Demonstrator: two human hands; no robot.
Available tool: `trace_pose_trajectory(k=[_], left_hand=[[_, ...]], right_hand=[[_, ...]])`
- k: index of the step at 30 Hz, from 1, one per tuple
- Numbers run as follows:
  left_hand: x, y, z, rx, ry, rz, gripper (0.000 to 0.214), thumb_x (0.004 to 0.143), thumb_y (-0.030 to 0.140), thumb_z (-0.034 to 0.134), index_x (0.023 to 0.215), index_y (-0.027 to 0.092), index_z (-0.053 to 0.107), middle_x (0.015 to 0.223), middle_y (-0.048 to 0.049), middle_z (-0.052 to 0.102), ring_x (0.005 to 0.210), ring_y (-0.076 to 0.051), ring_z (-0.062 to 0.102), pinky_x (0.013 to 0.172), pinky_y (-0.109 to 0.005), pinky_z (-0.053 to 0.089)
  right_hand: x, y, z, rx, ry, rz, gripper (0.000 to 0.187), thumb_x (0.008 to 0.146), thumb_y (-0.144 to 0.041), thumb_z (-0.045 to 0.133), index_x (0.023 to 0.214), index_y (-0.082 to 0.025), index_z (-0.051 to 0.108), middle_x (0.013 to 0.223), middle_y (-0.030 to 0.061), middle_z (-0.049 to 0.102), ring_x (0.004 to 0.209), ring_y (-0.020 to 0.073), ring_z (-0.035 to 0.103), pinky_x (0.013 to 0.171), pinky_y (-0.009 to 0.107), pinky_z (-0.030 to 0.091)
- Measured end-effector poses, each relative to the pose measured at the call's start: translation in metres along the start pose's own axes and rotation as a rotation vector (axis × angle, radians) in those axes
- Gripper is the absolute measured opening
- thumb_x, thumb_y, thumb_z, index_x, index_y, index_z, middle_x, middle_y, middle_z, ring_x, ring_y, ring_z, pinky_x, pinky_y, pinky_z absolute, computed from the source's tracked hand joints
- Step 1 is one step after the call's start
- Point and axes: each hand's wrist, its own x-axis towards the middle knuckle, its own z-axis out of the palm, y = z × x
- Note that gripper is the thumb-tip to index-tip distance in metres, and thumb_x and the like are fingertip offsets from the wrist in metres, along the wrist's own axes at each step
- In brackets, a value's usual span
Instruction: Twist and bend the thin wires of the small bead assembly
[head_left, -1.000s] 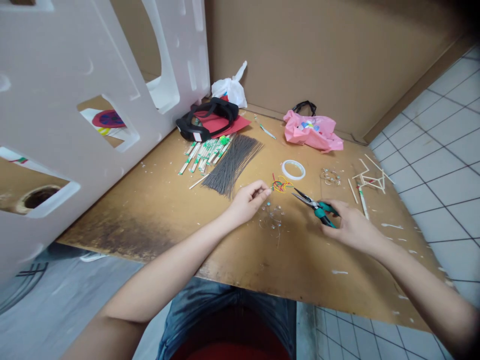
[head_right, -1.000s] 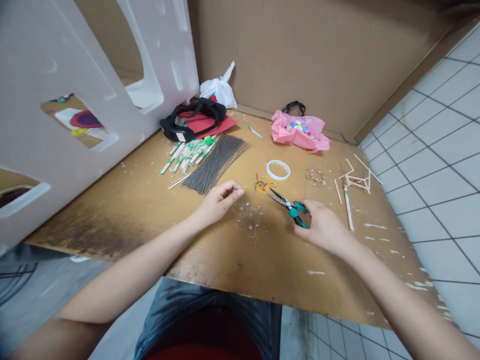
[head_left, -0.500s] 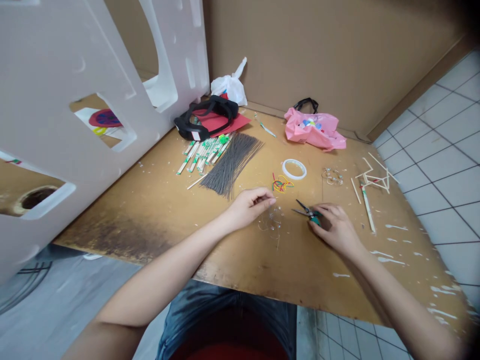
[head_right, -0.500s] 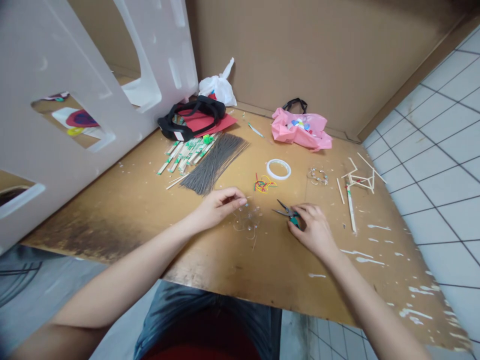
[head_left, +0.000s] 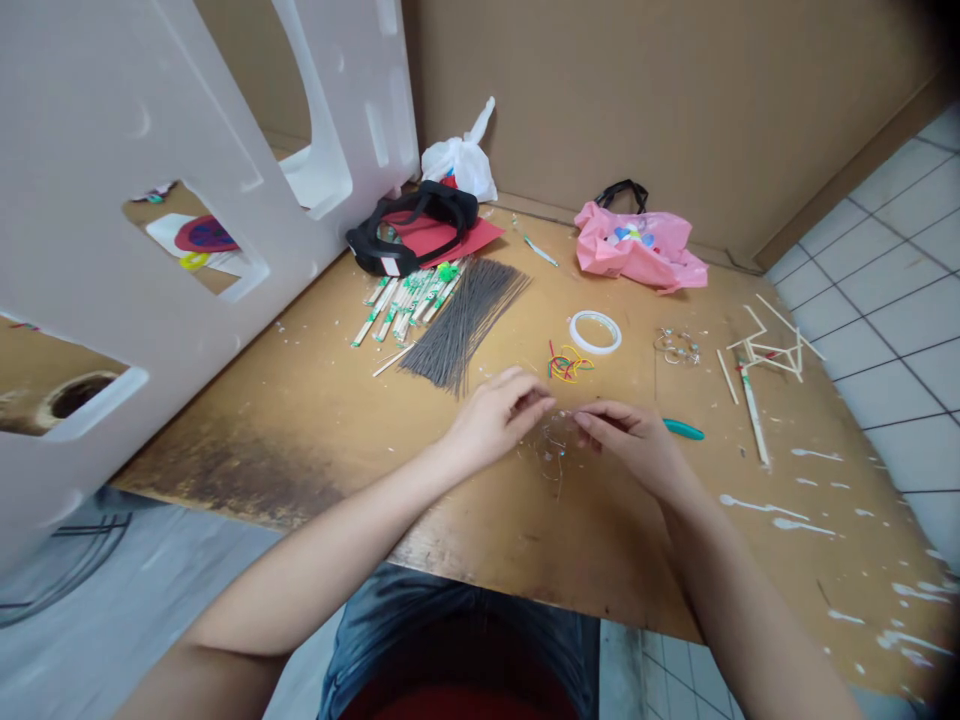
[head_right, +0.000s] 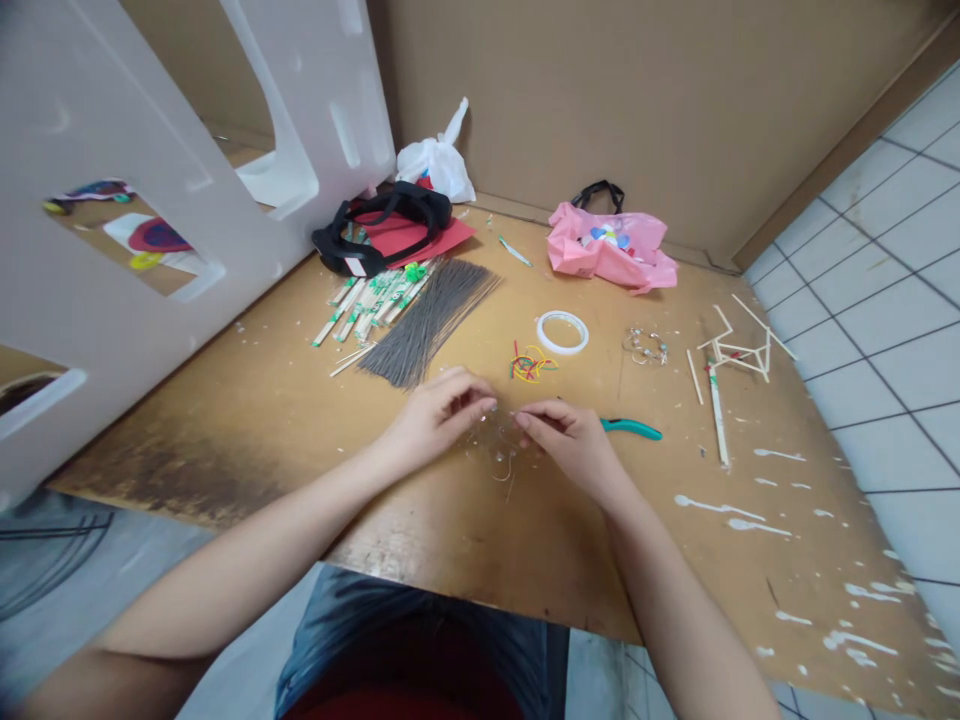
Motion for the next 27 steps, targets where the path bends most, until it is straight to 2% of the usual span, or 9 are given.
trace_pose_trajectory(k=[1,3,5,7,9,11,16,21,27], left_hand=[[0.001,-0.002,0.000,0.018,0.038,-0.070,0.021,0.088,0.033,0.048,0.092,0.016,0.059,0.083,-0.0041,0.059,0.072,-0.012,0.053,0.065,-0.023,0.040],[0.002,-0.007,0.000,0.086,0.024,-0.209,0.023,0.086,0.037,0.051,0.091,0.015,0.059,0.083,-0.0045,0.060,0.069,-0.013,0.053,0.062,-0.024,0.039],[0.002,-0.013,0.001,0.140,-0.104,-0.313,0.026,0.082,0.041,0.054,0.083,0.015,0.059,0.072,-0.0027,0.060,0.062,-0.013,0.051,0.058,-0.025,0.037],[0.002,-0.017,0.004,0.130,-0.236,-0.348,0.027,0.082,0.041,0.053,0.073,0.015,0.059,0.062,-0.0007,0.057,0.055,-0.012,0.049,0.055,-0.024,0.035],[0.002,-0.018,0.009,0.051,-0.292,-0.332,0.027,0.084,0.036,0.049,0.071,0.016,0.060,0.060,-0.0003,0.057,0.054,-0.011,0.049,0.055,-0.023,0.035],[0.001,-0.019,0.013,-0.074,-0.302,-0.319,0.024,0.086,0.032,0.046,0.077,0.016,0.061,0.062,-0.0001,0.059,0.055,-0.011,0.051,0.055,-0.022,0.037],[0.001,-0.019,0.022,-0.298,-0.362,-0.322,0.029,0.088,0.035,0.041,0.077,0.015,0.058,0.056,0.0025,0.053,0.050,-0.009,0.048,0.052,-0.020,0.038],[0.001,-0.022,0.026,-0.222,-0.381,-0.201,0.028,0.088,0.033,0.040,0.075,0.015,0.058,0.062,0.0025,0.053,0.057,-0.009,0.046,0.056,-0.019,0.038],[0.001,-0.024,0.025,-0.174,-0.397,-0.133,0.027,0.089,0.030,0.040,0.076,0.015,0.058,0.067,0.0017,0.055,0.064,-0.010,0.049,0.063,-0.021,0.039]], right_hand=[[0.000,0.002,-0.003,0.001,0.046,0.013,0.033,0.075,-0.050,0.061,0.080,-0.017,0.068,0.061,0.0012,0.062,0.054,0.0118,0.052,0.052,0.026,0.043],[0.000,0.006,-0.009,-0.005,0.125,0.015,0.033,0.075,-0.050,0.062,0.081,-0.017,0.067,0.063,0.0020,0.063,0.056,0.0124,0.053,0.053,0.026,0.043],[0.001,0.009,-0.013,-0.004,0.155,-0.001,0.033,0.075,-0.049,0.061,0.082,-0.018,0.067,0.066,0.0025,0.063,0.059,0.0129,0.054,0.055,0.026,0.044],[0.002,0.011,-0.015,-0.008,0.151,-0.021,0.032,0.077,-0.049,0.059,0.082,-0.018,0.065,0.066,0.0024,0.063,0.059,0.0131,0.055,0.055,0.026,0.044],[0.002,0.011,-0.016,-0.020,0.145,-0.050,0.030,0.078,-0.048,0.058,0.081,-0.018,0.064,0.066,0.0024,0.062,0.060,0.0131,0.055,0.056,0.026,0.044],[0.002,0.011,-0.015,-0.037,0.119,-0.088,0.028,0.080,-0.045,0.057,0.081,-0.018,0.063,0.067,0.0022,0.062,0.061,0.0133,0.055,0.057,0.026,0.044],[-0.001,0.006,-0.012,-0.172,-0.044,-0.170,0.024,0.084,-0.039,0.052,0.080,-0.018,0.063,0.071,0.0028,0.063,0.065,0.0143,0.056,0.059,0.027,0.044],[-0.002,0.003,-0.009,-0.312,-0.064,-0.262,0.022,0.085,-0.033,0.050,0.082,-0.018,0.065,0.074,0.0040,0.064,0.066,0.0143,0.055,0.059,0.027,0.042],[-0.002,0.007,-0.008,-0.406,-0.134,-0.341,0.020,0.087,-0.030,0.050,0.084,-0.018,0.066,0.074,0.0033,0.063,0.068,0.0137,0.054,0.062,0.026,0.040]])
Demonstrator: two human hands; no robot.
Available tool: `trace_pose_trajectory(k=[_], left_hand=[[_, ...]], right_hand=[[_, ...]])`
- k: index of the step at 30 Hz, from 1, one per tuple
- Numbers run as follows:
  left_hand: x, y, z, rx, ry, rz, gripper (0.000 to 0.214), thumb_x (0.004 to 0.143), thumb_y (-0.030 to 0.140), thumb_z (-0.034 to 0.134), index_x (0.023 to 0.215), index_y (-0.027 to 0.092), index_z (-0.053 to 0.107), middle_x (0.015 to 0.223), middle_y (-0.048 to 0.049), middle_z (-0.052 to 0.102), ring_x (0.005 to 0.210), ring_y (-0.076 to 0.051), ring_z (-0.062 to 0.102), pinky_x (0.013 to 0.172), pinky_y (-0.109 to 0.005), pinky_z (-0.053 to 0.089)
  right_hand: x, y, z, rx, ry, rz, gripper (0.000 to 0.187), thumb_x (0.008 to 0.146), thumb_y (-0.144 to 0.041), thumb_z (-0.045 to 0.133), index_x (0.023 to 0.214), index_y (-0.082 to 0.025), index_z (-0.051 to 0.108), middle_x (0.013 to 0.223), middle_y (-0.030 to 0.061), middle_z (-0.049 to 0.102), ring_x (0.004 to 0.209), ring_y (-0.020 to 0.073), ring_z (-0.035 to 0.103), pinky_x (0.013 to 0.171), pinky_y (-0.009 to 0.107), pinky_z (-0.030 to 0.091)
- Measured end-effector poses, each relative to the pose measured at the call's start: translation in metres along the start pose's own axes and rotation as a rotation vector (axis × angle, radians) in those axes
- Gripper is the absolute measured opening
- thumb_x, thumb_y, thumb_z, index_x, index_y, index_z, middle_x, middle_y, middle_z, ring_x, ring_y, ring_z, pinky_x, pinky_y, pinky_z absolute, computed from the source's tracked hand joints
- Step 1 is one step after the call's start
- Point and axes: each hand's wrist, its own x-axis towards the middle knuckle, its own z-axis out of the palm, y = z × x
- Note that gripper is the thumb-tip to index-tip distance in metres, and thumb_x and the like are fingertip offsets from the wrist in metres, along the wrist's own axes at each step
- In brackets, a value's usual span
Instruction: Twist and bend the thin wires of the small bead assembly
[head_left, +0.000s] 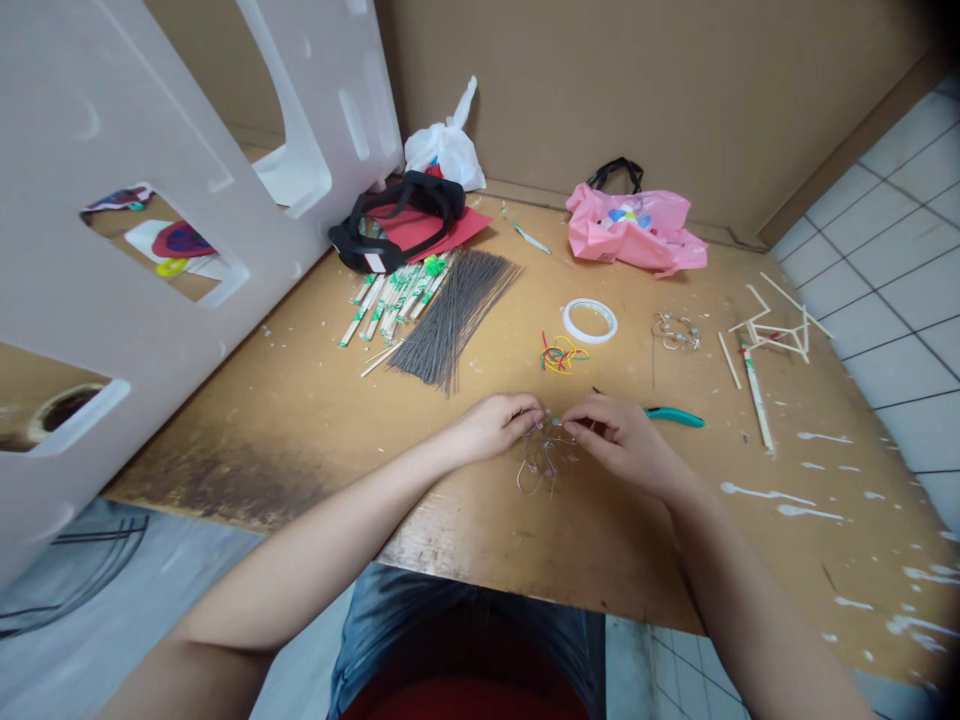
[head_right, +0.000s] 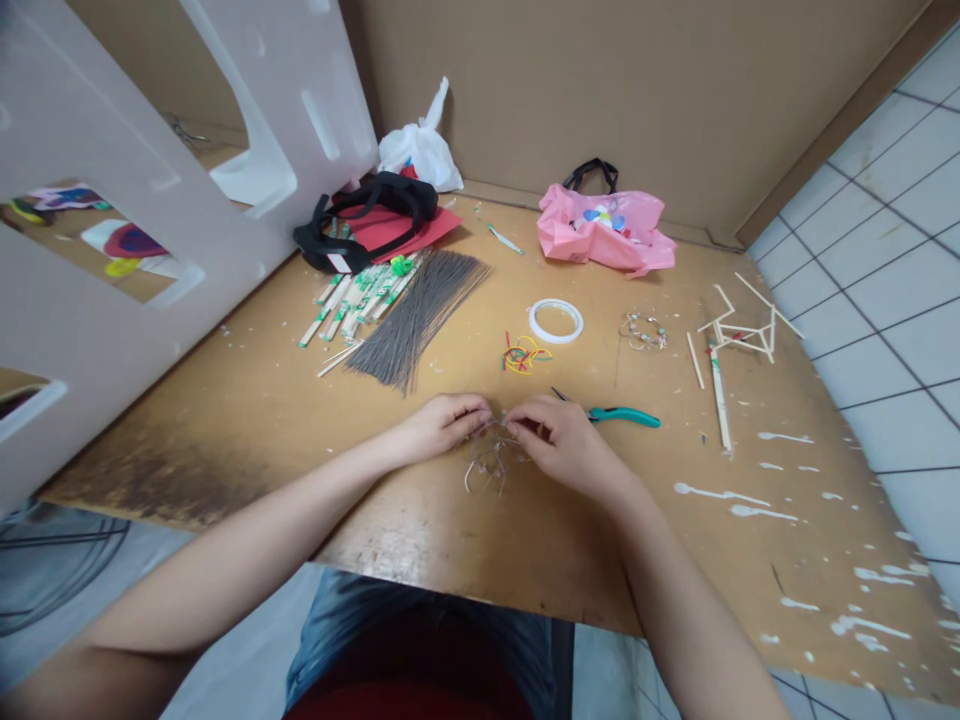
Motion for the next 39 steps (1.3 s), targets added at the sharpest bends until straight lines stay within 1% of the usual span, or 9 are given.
trace_pose_trajectory(k=[7,12,17,20,24,27,31,35,39], left_hand=[[-0.001,0.000,0.000,0.096,0.001,0.043,0.028,0.090,0.032,0.041,0.075,0.016,0.058,0.066,0.0013,0.055,0.063,-0.011,0.049,0.062,-0.022,0.037],[-0.003,0.009,-0.002,0.030,0.031,0.035,0.024,0.086,0.035,0.048,0.077,0.015,0.058,0.066,0.0019,0.054,0.061,-0.010,0.048,0.059,-0.021,0.037],[-0.005,0.017,-0.005,-0.065,0.108,0.053,0.017,0.084,0.028,0.052,0.092,0.015,0.059,0.084,-0.0031,0.061,0.065,-0.010,0.051,0.060,-0.021,0.040],[-0.005,0.015,-0.004,-0.108,0.098,0.015,0.019,0.083,0.029,0.052,0.096,0.015,0.058,0.081,-0.0022,0.061,0.063,-0.009,0.050,0.059,-0.021,0.041],[-0.005,0.009,0.003,-0.128,0.070,-0.062,0.030,0.077,0.033,0.060,0.100,0.015,0.055,0.079,-0.0009,0.061,0.060,-0.009,0.050,0.058,-0.022,0.042],[-0.003,0.007,0.009,-0.037,0.083,-0.063,0.032,0.073,0.033,0.064,0.098,0.015,0.056,0.082,-0.0015,0.060,0.061,-0.009,0.050,0.058,-0.022,0.041],[0.001,0.009,0.019,0.063,0.134,-0.004,0.023,0.073,0.030,0.064,0.091,0.016,0.059,0.082,-0.0018,0.059,0.068,-0.011,0.052,0.061,-0.023,0.041],[0.005,0.006,0.025,0.064,0.160,0.014,0.009,0.077,0.024,0.055,0.080,0.015,0.060,0.073,-0.0003,0.056,0.067,-0.011,0.052,0.063,-0.022,0.040],[0.004,0.001,0.024,0.053,0.139,0.047,0.008,0.078,0.020,0.052,0.077,0.015,0.059,0.071,0.0003,0.055,0.066,-0.011,0.051,0.062,-0.021,0.039]], right_hand=[[-0.001,-0.005,0.000,-0.076,-0.054,-0.043,0.020,0.088,-0.027,0.047,0.084,-0.019,0.065,0.076,0.0037,0.063,0.068,0.0139,0.054,0.064,0.027,0.040],[-0.001,-0.007,-0.008,0.092,-0.056,0.072,0.020,0.086,-0.031,0.050,0.081,-0.018,0.064,0.074,0.0025,0.063,0.068,0.0140,0.055,0.062,0.026,0.041],[-0.001,-0.007,-0.012,0.231,-0.062,0.124,0.022,0.086,-0.034,0.050,0.081,-0.018,0.063,0.074,0.0021,0.062,0.068,0.0143,0.055,0.062,0.027,0.042],[-0.002,-0.006,-0.011,0.154,-0.019,0.093,0.019,0.086,-0.030,0.050,0.081,-0.018,0.063,0.074,0.0020,0.062,0.068,0.0139,0.054,0.062,0.027,0.041],[-0.003,-0.005,-0.012,0.041,-0.026,0.067,0.016,0.085,-0.026,0.050,0.081,-0.018,0.064,0.073,0.0017,0.062,0.067,0.0136,0.055,0.062,0.026,0.039],[-0.003,-0.006,-0.014,0.009,-0.017,0.065,0.016,0.085,-0.024,0.050,0.079,-0.018,0.064,0.072,0.0017,0.062,0.066,0.0134,0.055,0.062,0.026,0.039],[-0.002,-0.005,-0.013,-0.003,-0.022,0.046,0.015,0.085,-0.022,0.050,0.080,-0.018,0.064,0.073,0.0016,0.063,0.067,0.0130,0.055,0.062,0.025,0.039],[-0.001,-0.002,-0.009,-0.028,-0.015,0.021,0.016,0.086,-0.023,0.050,0.080,-0.018,0.064,0.073,0.0020,0.063,0.068,0.0135,0.056,0.063,0.026,0.039],[-0.001,0.000,-0.008,-0.054,-0.011,0.014,0.016,0.086,-0.023,0.050,0.081,-0.018,0.065,0.073,0.0018,0.063,0.068,0.0136,0.056,0.064,0.026,0.039]])
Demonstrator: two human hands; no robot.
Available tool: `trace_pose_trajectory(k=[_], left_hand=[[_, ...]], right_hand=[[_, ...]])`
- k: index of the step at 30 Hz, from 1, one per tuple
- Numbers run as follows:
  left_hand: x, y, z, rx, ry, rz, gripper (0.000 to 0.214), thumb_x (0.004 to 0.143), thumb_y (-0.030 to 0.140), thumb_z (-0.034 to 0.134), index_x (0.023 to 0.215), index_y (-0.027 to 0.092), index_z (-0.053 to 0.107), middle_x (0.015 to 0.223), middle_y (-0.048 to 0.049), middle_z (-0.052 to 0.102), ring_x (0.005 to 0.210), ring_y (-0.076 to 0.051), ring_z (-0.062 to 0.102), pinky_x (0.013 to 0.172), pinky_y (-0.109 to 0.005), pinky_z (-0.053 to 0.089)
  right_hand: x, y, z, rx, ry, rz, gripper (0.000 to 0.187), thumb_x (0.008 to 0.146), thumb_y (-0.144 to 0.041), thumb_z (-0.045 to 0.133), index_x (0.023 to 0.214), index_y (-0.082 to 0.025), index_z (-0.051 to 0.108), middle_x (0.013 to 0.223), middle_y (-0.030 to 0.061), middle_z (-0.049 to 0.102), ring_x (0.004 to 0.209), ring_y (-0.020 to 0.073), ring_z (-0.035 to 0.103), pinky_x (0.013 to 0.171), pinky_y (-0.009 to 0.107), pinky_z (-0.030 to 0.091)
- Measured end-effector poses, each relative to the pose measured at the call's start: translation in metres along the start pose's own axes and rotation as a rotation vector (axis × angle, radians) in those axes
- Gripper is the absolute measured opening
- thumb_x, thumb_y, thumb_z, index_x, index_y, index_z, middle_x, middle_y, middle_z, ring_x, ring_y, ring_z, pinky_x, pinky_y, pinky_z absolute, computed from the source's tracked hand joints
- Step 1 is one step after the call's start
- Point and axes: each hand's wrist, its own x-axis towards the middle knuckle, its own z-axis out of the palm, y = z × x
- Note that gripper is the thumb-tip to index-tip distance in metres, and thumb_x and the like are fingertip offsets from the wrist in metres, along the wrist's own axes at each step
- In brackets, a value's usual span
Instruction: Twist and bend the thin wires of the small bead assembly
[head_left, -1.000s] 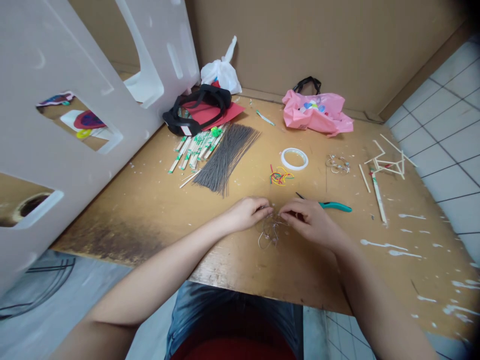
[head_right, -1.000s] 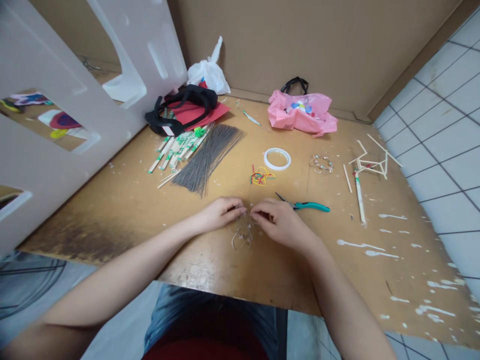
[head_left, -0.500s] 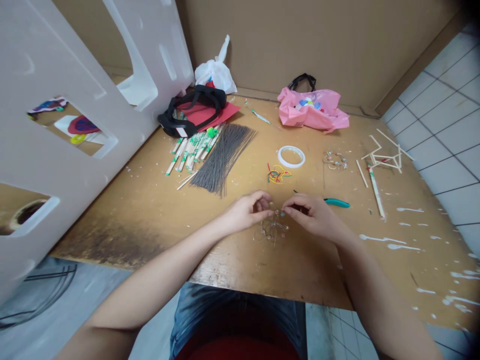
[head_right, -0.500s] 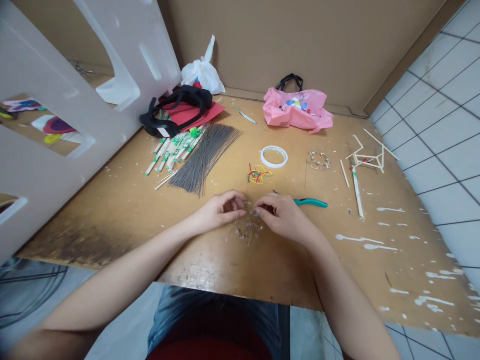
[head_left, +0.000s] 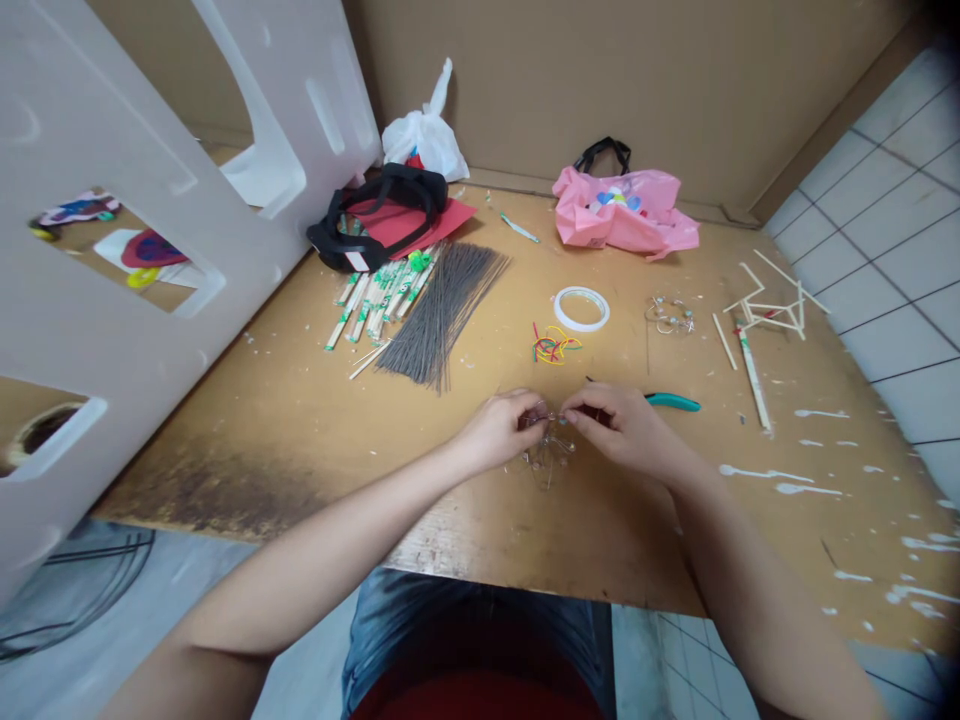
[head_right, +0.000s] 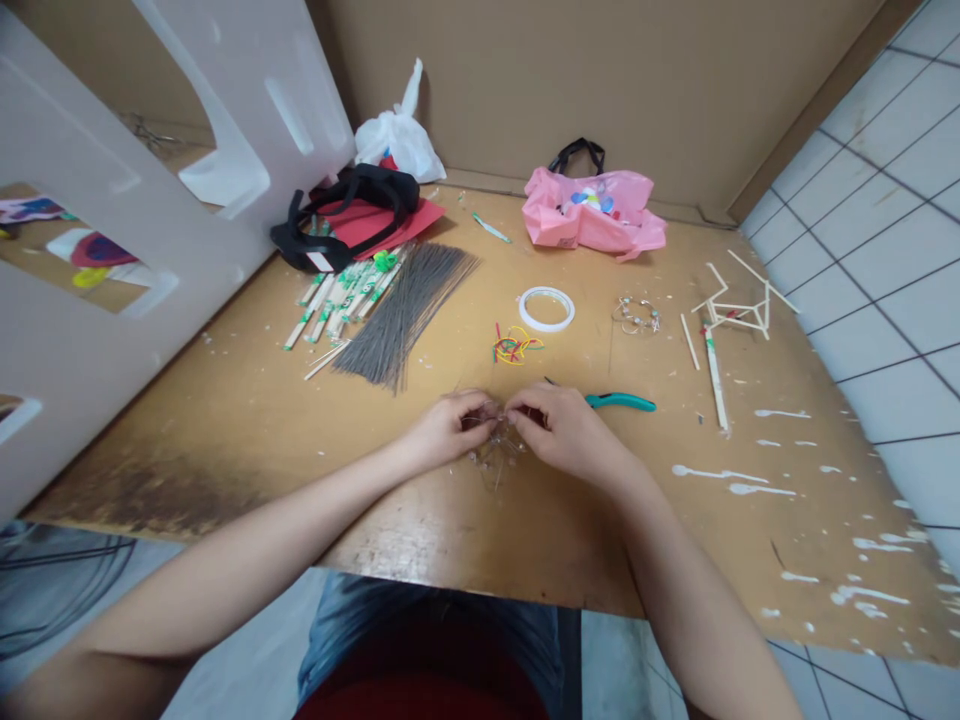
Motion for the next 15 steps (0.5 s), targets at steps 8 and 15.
trace_pose_trajectory(k=[8,15], left_hand=[[-0.0009,0.0019,0.0018,0.003,-0.021,-0.039,0.016,0.079,0.027,0.055,0.089,0.017,0.062,0.064,0.0038,0.052,0.057,-0.008,0.045,0.055,-0.019,0.034],[-0.0003,-0.0016,0.0010,-0.021,-0.010,-0.026,0.013,0.079,0.023,0.055,0.084,0.015,0.064,0.068,0.0012,0.057,0.058,-0.009,0.047,0.056,-0.019,0.036]], right_hand=[[0.0012,0.0001,0.0009,0.026,0.025,-0.006,0.015,0.085,-0.022,0.050,0.082,-0.018,0.064,0.075,0.0024,0.064,0.068,0.0135,0.056,0.063,0.025,0.040],[0.0001,0.0022,0.0028,-0.041,0.034,-0.040,0.014,0.085,-0.020,0.050,0.083,-0.018,0.064,0.075,0.0026,0.064,0.068,0.0133,0.056,0.063,0.025,0.039]])
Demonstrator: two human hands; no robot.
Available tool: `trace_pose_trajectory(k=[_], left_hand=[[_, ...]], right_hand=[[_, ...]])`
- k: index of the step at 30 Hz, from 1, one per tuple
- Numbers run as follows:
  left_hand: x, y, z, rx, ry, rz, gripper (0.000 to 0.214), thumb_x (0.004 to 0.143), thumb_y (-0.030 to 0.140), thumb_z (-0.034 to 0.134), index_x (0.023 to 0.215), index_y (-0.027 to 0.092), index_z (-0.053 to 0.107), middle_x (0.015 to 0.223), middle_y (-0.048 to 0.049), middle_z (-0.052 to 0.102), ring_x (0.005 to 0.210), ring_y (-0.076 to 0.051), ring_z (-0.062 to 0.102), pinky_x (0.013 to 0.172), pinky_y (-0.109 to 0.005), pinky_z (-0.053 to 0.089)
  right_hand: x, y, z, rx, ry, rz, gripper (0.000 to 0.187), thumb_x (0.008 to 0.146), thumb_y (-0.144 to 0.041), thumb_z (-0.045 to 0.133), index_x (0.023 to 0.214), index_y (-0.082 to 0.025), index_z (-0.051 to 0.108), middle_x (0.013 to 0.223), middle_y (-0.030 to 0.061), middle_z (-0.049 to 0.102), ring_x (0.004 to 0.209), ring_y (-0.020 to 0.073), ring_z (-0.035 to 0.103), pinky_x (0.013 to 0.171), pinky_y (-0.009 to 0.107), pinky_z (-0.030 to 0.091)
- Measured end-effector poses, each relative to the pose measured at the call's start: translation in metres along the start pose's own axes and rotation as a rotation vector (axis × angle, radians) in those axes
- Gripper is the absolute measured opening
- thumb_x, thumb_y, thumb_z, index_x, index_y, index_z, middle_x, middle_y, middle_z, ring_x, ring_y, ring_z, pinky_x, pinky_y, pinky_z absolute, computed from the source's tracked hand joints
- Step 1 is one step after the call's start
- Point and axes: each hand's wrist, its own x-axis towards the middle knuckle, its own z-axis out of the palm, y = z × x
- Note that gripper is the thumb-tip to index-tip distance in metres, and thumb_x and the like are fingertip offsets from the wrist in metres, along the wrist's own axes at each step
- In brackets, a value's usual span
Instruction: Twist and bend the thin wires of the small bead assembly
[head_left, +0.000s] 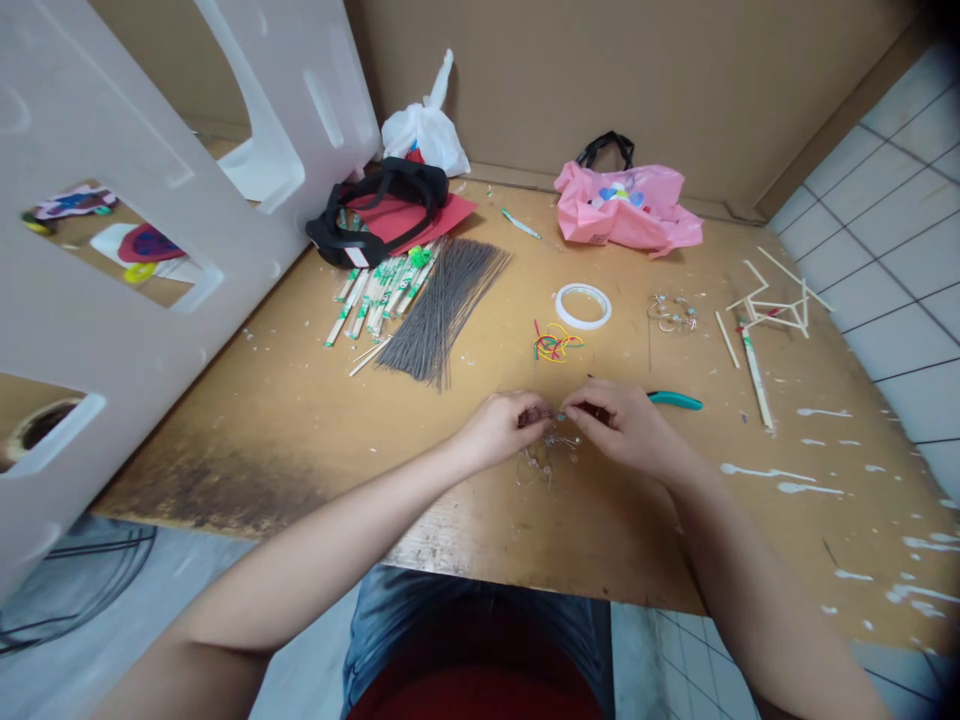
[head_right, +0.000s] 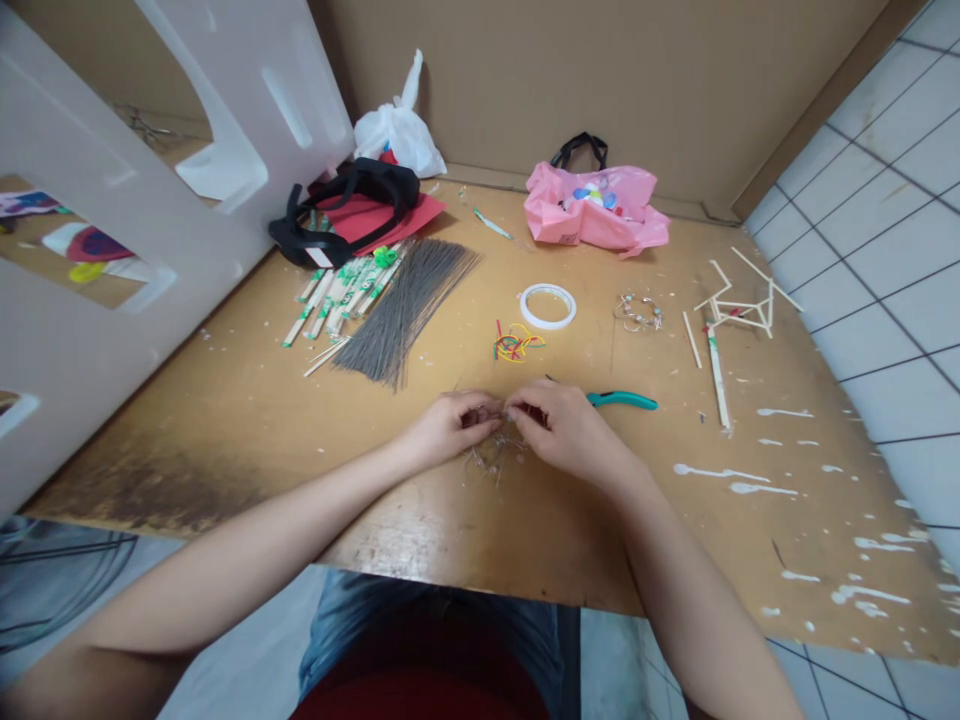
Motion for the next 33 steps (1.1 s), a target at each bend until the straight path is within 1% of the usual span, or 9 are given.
trace_pose_trajectory(k=[8,15,19,21,24,27,29,31,33], left_hand=[[0.000,0.000,-0.002,-0.015,-0.001,0.008,0.015,0.079,0.020,0.054,0.086,0.013,0.066,0.074,-0.0021,0.064,0.064,-0.010,0.054,0.060,-0.020,0.040],[0.001,0.002,-0.004,0.002,-0.006,0.015,0.016,0.079,0.018,0.055,0.087,0.013,0.067,0.076,-0.0032,0.066,0.066,-0.011,0.057,0.061,-0.020,0.042],[0.001,-0.001,-0.003,0.010,-0.019,0.046,0.017,0.080,0.020,0.054,0.088,0.013,0.068,0.079,-0.0046,0.068,0.069,-0.012,0.059,0.064,-0.021,0.044],[0.001,-0.003,-0.002,0.012,-0.019,0.057,0.018,0.080,0.020,0.054,0.089,0.014,0.068,0.082,-0.0053,0.069,0.072,-0.013,0.060,0.066,-0.022,0.044],[0.001,-0.004,-0.002,0.013,-0.018,0.063,0.018,0.080,0.019,0.053,0.089,0.014,0.068,0.082,-0.0051,0.068,0.072,-0.013,0.060,0.067,-0.022,0.044],[0.000,-0.001,-0.003,0.026,-0.035,0.086,0.017,0.080,0.020,0.053,0.090,0.014,0.066,0.080,-0.0042,0.066,0.071,-0.012,0.058,0.067,-0.023,0.044],[-0.001,0.002,-0.006,0.038,-0.044,0.113,0.020,0.079,0.023,0.056,0.095,0.014,0.065,0.083,-0.0048,0.063,0.072,-0.013,0.057,0.068,-0.024,0.044],[-0.002,0.007,-0.011,0.027,-0.030,0.144,0.028,0.076,0.027,0.061,0.102,0.015,0.062,0.089,-0.0063,0.061,0.076,-0.014,0.056,0.070,-0.026,0.044],[-0.004,0.013,-0.016,-0.024,-0.005,0.170,0.031,0.075,0.030,0.063,0.102,0.015,0.061,0.092,-0.0072,0.060,0.079,-0.015,0.055,0.070,-0.026,0.044]], right_hand=[[-0.003,-0.008,0.001,-0.196,-0.031,-0.026,0.018,0.087,-0.021,0.046,0.087,-0.017,0.064,0.075,0.0042,0.060,0.065,0.0134,0.051,0.059,0.025,0.035],[-0.005,-0.010,0.001,-0.280,-0.047,-0.035,0.019,0.088,-0.022,0.046,0.089,-0.018,0.065,0.079,0.0040,0.060,0.067,0.0135,0.052,0.059,0.026,0.034],[-0.007,-0.015,0.001,-0.361,-0.108,-0.045,0.022,0.089,-0.021,0.044,0.082,-0.019,0.065,0.080,0.0039,0.058,0.067,0.0133,0.051,0.057,0.026,0.031],[-0.007,-0.016,0.001,-0.366,-0.122,-0.049,0.023,0.089,-0.021,0.044,0.081,-0.019,0.065,0.080,0.0040,0.058,0.068,0.0131,0.051,0.057,0.025,0.031],[-0.007,-0.014,-0.001,-0.280,-0.122,-0.051,0.021,0.088,-0.020,0.045,0.082,-0.018,0.065,0.080,0.0041,0.058,0.068,0.0126,0.052,0.059,0.025,0.033],[-0.005,-0.008,-0.005,-0.109,-0.100,-0.046,0.015,0.085,-0.018,0.049,0.082,-0.017,0.064,0.077,0.0031,0.059,0.066,0.0119,0.052,0.060,0.025,0.036],[-0.003,-0.004,-0.007,0.019,-0.089,-0.023,0.013,0.084,-0.019,0.050,0.081,-0.017,0.063,0.074,0.0021,0.059,0.064,0.0114,0.051,0.060,0.024,0.038],[-0.001,-0.004,-0.007,0.121,-0.093,0.012,0.014,0.085,-0.021,0.051,0.081,-0.017,0.063,0.071,0.0014,0.060,0.062,0.0110,0.051,0.057,0.024,0.038],[0.000,-0.005,-0.006,0.192,-0.106,0.043,0.015,0.085,-0.024,0.051,0.079,-0.017,0.064,0.069,0.0009,0.060,0.059,0.0107,0.051,0.055,0.023,0.038]])
